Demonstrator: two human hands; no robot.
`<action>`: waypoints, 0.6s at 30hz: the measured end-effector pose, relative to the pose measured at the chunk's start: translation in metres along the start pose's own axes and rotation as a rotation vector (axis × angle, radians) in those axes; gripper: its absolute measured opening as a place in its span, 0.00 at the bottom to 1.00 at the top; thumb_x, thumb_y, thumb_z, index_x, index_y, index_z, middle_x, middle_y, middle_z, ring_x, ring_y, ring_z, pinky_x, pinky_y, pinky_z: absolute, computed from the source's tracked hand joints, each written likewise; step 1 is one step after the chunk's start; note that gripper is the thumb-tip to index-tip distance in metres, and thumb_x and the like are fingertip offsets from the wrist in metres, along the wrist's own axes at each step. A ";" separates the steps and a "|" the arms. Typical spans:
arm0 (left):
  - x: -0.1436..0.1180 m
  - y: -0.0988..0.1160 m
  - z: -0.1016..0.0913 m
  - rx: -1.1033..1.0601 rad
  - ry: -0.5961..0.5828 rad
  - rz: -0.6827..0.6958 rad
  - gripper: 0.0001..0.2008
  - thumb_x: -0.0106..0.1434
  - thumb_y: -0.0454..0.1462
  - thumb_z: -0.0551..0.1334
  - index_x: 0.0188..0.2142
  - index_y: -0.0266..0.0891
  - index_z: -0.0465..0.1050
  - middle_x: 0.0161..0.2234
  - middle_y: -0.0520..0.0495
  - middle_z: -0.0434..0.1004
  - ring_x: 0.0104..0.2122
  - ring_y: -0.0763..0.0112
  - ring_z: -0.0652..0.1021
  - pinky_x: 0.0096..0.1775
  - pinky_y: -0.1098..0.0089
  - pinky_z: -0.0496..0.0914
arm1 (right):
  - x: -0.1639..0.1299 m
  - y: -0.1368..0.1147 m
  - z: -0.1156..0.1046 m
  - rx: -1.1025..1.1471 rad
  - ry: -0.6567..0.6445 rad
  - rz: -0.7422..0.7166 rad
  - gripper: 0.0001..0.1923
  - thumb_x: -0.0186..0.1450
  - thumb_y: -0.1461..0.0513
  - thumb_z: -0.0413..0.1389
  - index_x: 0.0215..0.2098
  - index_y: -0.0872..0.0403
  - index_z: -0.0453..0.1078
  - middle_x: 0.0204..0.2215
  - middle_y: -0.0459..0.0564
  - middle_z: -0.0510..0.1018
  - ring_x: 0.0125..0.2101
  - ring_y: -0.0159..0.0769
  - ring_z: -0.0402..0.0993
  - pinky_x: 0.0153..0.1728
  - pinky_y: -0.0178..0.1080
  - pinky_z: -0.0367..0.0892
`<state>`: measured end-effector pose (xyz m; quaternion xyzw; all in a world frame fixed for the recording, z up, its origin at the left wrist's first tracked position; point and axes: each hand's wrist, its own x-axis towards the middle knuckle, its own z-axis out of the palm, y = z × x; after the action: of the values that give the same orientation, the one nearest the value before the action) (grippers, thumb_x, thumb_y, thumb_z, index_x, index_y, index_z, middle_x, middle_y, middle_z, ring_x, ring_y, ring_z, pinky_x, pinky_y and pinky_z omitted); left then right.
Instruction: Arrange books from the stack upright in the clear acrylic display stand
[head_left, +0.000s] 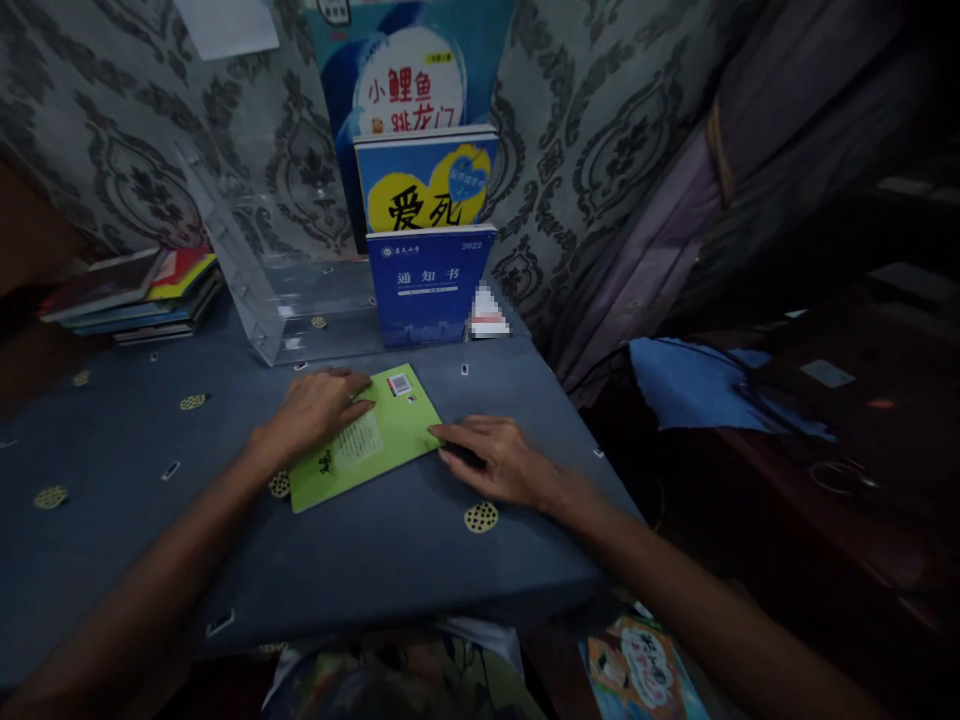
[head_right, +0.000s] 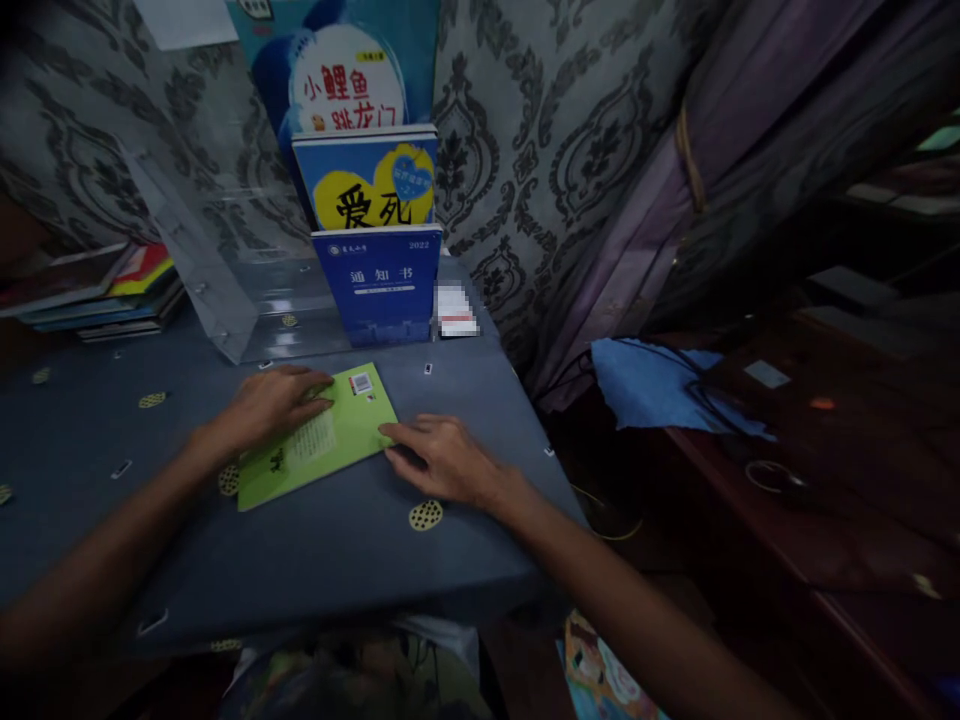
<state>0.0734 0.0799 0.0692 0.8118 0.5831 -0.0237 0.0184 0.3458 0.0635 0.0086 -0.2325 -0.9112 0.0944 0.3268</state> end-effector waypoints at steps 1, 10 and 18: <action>0.000 -0.001 -0.001 0.003 -0.003 0.004 0.17 0.72 0.43 0.56 0.57 0.44 0.73 0.52 0.41 0.78 0.48 0.54 0.79 0.39 0.64 0.70 | 0.000 -0.003 0.000 -0.004 -0.005 0.030 0.14 0.72 0.61 0.52 0.51 0.58 0.73 0.30 0.53 0.82 0.29 0.37 0.78 0.32 0.38 0.72; -0.001 0.003 -0.004 0.028 -0.059 -0.101 0.15 0.72 0.43 0.54 0.51 0.40 0.72 0.43 0.40 0.81 0.40 0.56 0.80 0.36 0.66 0.67 | 0.016 0.009 0.003 0.109 0.017 0.204 0.14 0.70 0.61 0.54 0.51 0.54 0.75 0.45 0.56 0.84 0.43 0.43 0.82 0.45 0.45 0.77; 0.005 0.010 0.008 -0.037 -0.045 -0.226 0.16 0.73 0.42 0.54 0.53 0.33 0.68 0.43 0.36 0.81 0.44 0.54 0.80 0.41 0.64 0.70 | 0.047 0.058 0.015 0.109 -0.048 0.314 0.15 0.67 0.63 0.54 0.48 0.56 0.78 0.54 0.59 0.80 0.53 0.48 0.78 0.52 0.53 0.73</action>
<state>0.0839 0.0813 0.0609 0.7398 0.6706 -0.0330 0.0437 0.3248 0.1369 0.0042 -0.3515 -0.8648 0.1988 0.2985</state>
